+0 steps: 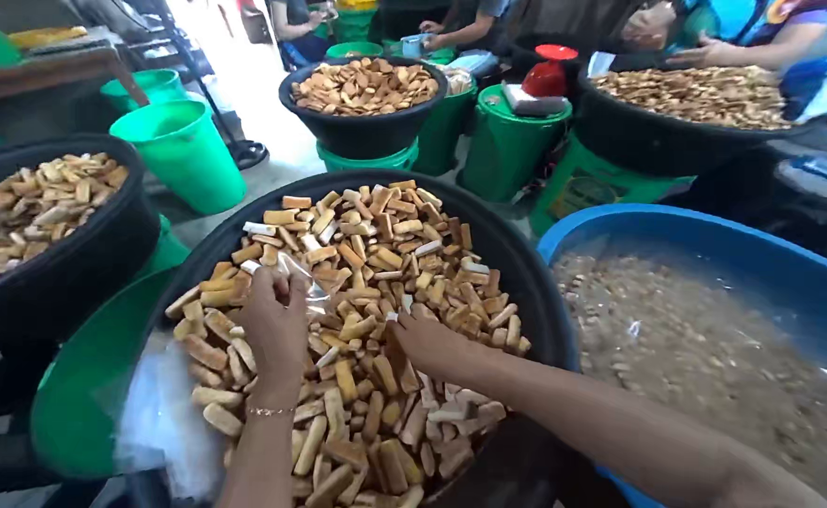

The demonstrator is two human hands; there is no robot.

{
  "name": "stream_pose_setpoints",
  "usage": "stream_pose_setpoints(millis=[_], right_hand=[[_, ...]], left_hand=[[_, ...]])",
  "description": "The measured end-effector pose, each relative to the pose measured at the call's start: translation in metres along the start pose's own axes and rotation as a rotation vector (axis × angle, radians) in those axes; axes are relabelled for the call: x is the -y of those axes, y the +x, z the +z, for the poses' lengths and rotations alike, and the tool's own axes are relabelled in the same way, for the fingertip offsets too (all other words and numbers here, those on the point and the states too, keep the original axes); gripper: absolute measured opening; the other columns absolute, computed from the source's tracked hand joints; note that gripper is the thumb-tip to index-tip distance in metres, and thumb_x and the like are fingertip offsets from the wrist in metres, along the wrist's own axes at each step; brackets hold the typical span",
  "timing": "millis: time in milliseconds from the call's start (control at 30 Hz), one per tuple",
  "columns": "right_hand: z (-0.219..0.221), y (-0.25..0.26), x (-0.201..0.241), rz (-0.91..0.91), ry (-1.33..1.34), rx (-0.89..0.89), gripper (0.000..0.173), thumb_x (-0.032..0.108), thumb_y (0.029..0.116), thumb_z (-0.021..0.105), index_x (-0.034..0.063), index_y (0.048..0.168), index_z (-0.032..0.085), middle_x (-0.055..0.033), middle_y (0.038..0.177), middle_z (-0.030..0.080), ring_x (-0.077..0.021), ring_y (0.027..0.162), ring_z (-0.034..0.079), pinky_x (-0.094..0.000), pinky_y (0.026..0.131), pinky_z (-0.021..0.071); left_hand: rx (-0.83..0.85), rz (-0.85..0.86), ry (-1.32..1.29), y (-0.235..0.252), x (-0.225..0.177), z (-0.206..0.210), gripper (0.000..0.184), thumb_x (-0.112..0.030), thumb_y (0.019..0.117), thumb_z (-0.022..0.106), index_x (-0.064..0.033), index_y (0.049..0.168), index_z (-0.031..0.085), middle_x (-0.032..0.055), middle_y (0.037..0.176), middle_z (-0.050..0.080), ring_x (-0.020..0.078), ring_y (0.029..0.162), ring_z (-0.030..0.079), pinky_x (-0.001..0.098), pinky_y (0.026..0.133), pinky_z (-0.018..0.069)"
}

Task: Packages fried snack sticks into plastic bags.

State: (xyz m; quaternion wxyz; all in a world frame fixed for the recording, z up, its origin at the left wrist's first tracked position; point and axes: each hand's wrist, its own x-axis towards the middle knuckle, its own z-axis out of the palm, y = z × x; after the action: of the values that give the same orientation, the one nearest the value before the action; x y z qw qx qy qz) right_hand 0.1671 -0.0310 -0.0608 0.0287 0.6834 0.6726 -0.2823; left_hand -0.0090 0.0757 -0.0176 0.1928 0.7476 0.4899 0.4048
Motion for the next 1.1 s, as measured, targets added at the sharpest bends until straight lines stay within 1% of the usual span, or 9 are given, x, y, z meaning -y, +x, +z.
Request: stream_pose_setpoints(millis=[100, 200, 267, 367, 500, 600, 867, 1000, 1100], right_hand=[[-0.006, -0.013, -0.002, 0.019, 0.035, 0.015, 0.048, 0.001, 0.104, 0.048, 0.0007, 0.152, 0.044, -0.0302, 0.143, 0.049, -0.0492, 0.127, 0.054, -0.0606, 0.103, 0.0479], [-0.016, -0.024, -0.008, -0.043, 0.423, -0.229, 0.044, 0.021, 0.1071, 0.054, -0.0006, 0.146, 0.052, -0.0264, 0.138, 0.057, -0.0369, 0.123, 0.06, -0.0482, 0.107, 0.0476], [-0.016, -0.026, -0.013, -0.076, 0.633, -0.341, 0.044, 0.025, 0.104, 0.06, -0.0022, 0.138, 0.058, -0.0227, 0.133, 0.061, -0.0288, 0.12, 0.062, -0.0412, 0.105, 0.0499], [-0.016, -0.03, -0.013, -0.058, 0.537, -0.341, 0.043, 0.022, 0.1027, 0.063, -0.0016, 0.138, 0.057, -0.0243, 0.138, 0.058, -0.033, 0.123, 0.061, -0.0449, 0.106, 0.0489], [-0.011, -0.026, -0.007, -0.03, 0.197, -0.393, 0.043, 0.004, 0.0967, 0.063, 0.0048, 0.14, 0.059, -0.0278, 0.134, 0.055, -0.0401, 0.115, 0.063, -0.0495, 0.096, 0.0548], [-0.006, -0.022, 0.003, -0.067, 0.02, -0.394, 0.038, -0.006, 0.0975, 0.055, -0.005, 0.136, 0.057, -0.0293, 0.133, 0.055, -0.0444, 0.117, 0.062, -0.0513, 0.093, 0.0556], [-0.025, -0.023, 0.009, 0.0, 0.377, -0.276, 0.039, 0.004, 0.0982, 0.063, -0.0027, 0.137, 0.058, -0.0268, 0.151, 0.041, -0.0376, 0.127, 0.056, -0.0455, 0.104, 0.0503], [-0.033, -0.034, 0.016, 0.067, 0.302, -0.357, 0.03, 0.005, 0.1015, 0.055, -0.009, 0.128, 0.06, -0.0291, 0.124, 0.064, -0.0431, 0.115, 0.064, -0.0568, 0.099, 0.0503], [-0.068, -0.055, 0.01, 0.001, 0.344, -0.452, 0.029, 0.017, 0.1033, 0.059, -0.0072, 0.118, 0.066, -0.0251, 0.109, 0.07, -0.0379, 0.106, 0.068, -0.0541, 0.095, 0.0521]], left_hand=[[0.214, 0.126, 0.143, -0.004, -0.014, 0.005, 0.023, -0.005, 0.1037, 0.054, 0.011, 0.118, 0.061, 0.0276, 0.108, 0.067, 0.0422, 0.1, 0.067, 0.0567, 0.09, 0.0532], [0.589, 0.215, 0.292, -0.013, -0.015, 0.029, 0.031, -0.005, 0.1031, 0.052, 0.0002, 0.131, 0.066, 0.0233, 0.133, 0.064, 0.042, 0.125, 0.06, 0.0559, 0.107, 0.0464], [0.874, 0.106, 0.305, -0.019, -0.021, 0.042, 0.033, -0.012, 0.1015, 0.058, -0.0006, 0.132, 0.063, 0.0224, 0.134, 0.062, 0.0402, 0.128, 0.057, 0.0561, 0.109, 0.0432], [1.006, -0.034, 0.158, -0.023, -0.028, 0.047, 0.044, -0.019, 0.0963, 0.07, 0.0043, 0.132, 0.058, 0.0247, 0.128, 0.062, 0.0376, 0.121, 0.06, 0.0535, 0.105, 0.0453], [0.979, 0.066, 0.111, -0.033, -0.03, 0.051, 0.052, 0.003, 0.0947, 0.057, -0.0039, 0.146, 0.049, 0.0181, 0.148, 0.047, 0.0308, 0.127, 0.056, 0.0437, 0.105, 0.0483], [0.936, 0.067, 0.205, -0.042, -0.035, 0.056, 0.059, 0.005, 0.0955, 0.057, -0.0042, 0.152, 0.043, 0.0179, 0.158, 0.038, 0.0351, 0.127, 0.058, 0.046, 0.103, 0.0514], [0.838, 0.066, 0.079, -0.042, -0.046, 0.041, 0.061, 0.004, 0.0966, 0.054, -0.0054, 0.155, 0.04, 0.0208, 0.156, 0.037, 0.0353, 0.124, 0.059, 0.0467, 0.1, 0.0531], [0.538, 0.439, -0.048, -0.067, -0.059, 0.036, 0.049, 0.007, 0.0911, 0.056, 0.0037, 0.14, 0.057, 0.0267, 0.143, 0.051, 0.0337, 0.11, 0.067, 0.042, 0.087, 0.0593], [0.272, 0.505, -0.466, -0.042, -0.038, 0.024, 0.03, -0.017, 0.1011, 0.054, -0.0005, 0.121, 0.069, 0.0138, 0.13, 0.064, 0.019, 0.119, 0.062, 0.0346, 0.1, 0.0536]])
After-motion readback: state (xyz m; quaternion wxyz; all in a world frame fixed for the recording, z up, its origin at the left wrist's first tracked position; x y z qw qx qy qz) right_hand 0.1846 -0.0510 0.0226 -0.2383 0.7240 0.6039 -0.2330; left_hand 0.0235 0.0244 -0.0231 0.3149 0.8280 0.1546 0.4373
